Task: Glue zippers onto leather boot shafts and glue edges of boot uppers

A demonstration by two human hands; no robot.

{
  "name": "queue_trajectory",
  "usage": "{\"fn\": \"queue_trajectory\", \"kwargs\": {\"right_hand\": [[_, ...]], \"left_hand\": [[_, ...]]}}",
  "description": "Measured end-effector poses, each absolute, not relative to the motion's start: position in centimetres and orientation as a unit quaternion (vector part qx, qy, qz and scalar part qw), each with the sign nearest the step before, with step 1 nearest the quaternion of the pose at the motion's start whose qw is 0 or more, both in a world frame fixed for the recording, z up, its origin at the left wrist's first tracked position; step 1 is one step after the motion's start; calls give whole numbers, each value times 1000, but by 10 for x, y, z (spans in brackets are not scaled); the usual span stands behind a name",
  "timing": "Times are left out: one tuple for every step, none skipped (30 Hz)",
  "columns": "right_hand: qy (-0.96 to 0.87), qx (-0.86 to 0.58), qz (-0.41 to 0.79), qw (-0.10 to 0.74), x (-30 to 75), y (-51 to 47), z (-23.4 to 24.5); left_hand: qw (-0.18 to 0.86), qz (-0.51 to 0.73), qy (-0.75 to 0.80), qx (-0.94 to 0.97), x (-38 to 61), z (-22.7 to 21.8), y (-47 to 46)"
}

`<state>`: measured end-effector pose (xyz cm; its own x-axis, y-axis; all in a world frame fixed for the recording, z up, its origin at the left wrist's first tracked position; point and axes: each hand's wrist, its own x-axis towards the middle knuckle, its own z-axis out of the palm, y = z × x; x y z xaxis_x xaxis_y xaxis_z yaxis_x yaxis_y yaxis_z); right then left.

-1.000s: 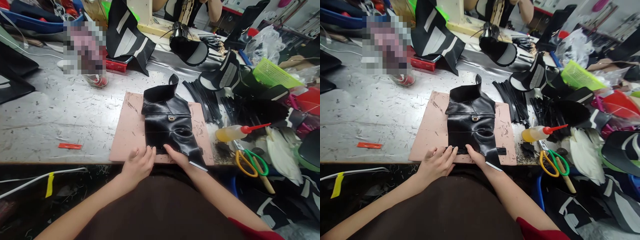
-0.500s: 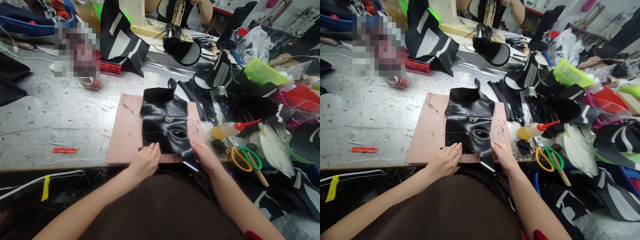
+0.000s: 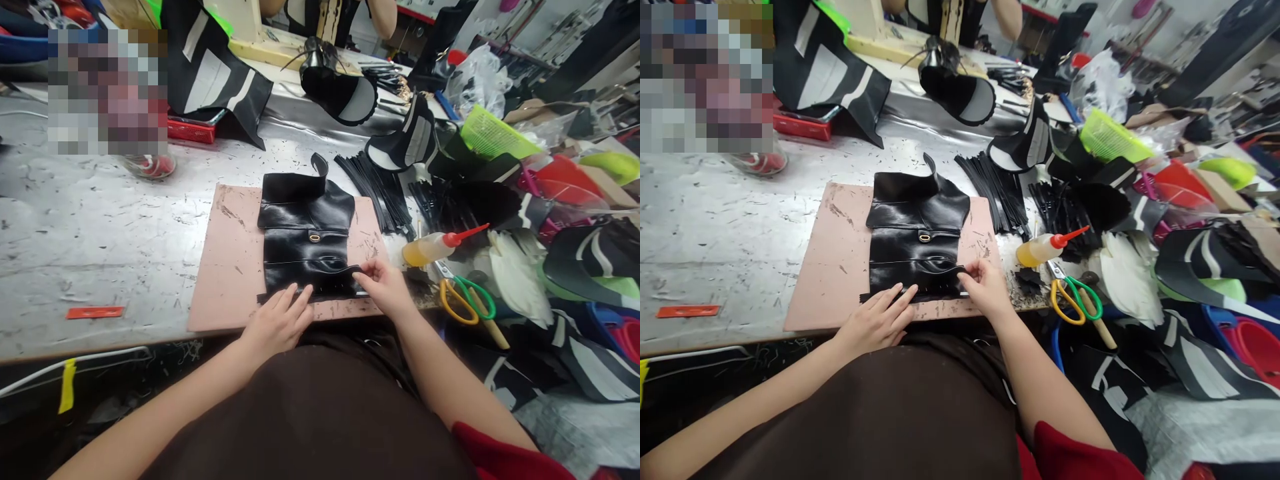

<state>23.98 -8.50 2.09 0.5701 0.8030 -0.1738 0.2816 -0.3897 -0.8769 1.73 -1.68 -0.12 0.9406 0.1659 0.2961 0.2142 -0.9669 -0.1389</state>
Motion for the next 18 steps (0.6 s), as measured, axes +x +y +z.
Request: {"fn": "queue_trajectory", "kwargs": {"right_hand": [[-346, -778, 305, 427, 240, -85, 19], [-344, -779, 304, 426, 241, -86, 18], [-344, -780, 303, 426, 240, -86, 17], [-345, -780, 303, 425, 240, -87, 17], [-347, -779, 302, 425, 239, -88, 16], [-349, -780, 302, 423, 239, -89, 16], [-350, -781, 302, 421, 239, -89, 15], [-351, -783, 300, 417, 239, -89, 14], [-351, -786, 298, 412, 239, -90, 14], [-352, -791, 294, 406, 239, -90, 13], [-354, -794, 289, 400, 239, -90, 12], [-357, -797, 284, 396, 239, -90, 12], [-362, -798, 278, 394, 240, -90, 11], [-367, -799, 272, 391, 240, -91, 10], [-371, -799, 269, 389, 240, -91, 9], [-373, -799, 268, 387, 240, -91, 8], [-375, -799, 268, 386, 240, -91, 7], [-377, -798, 268, 385, 240, -92, 6]], "left_hand": [[85, -137, -97, -982, 18, -1, -17], [87, -131, -97, -983, 18, -1, -17], [91, -127, -98, -983, 19, -1, -17], [95, -127, -99, -982, 20, -1, -17], [100, -132, -99, -981, 22, -1, -17], [106, -141, -95, -980, 23, -1, -16], [112, -152, -88, -978, 25, -1, -16], [116, -163, -79, -977, 26, -1, -15], [118, -169, -71, -976, 28, -1, -15], [117, -169, -63, -977, 29, -1, -15], [113, -161, -59, -979, 31, 0, -14], [109, -149, -57, -981, 33, 1, -14], [104, -138, -57, -983, 34, 1, -14], [99, -127, -56, -985, 36, 2, -14], [93, -119, -52, -987, 39, 3, -14], [87, -113, -47, -989, 41, 4, -14], [82, -109, -41, -990, 43, 5, -14], [76, -103, -34, -991, 46, 5, -14]]}}
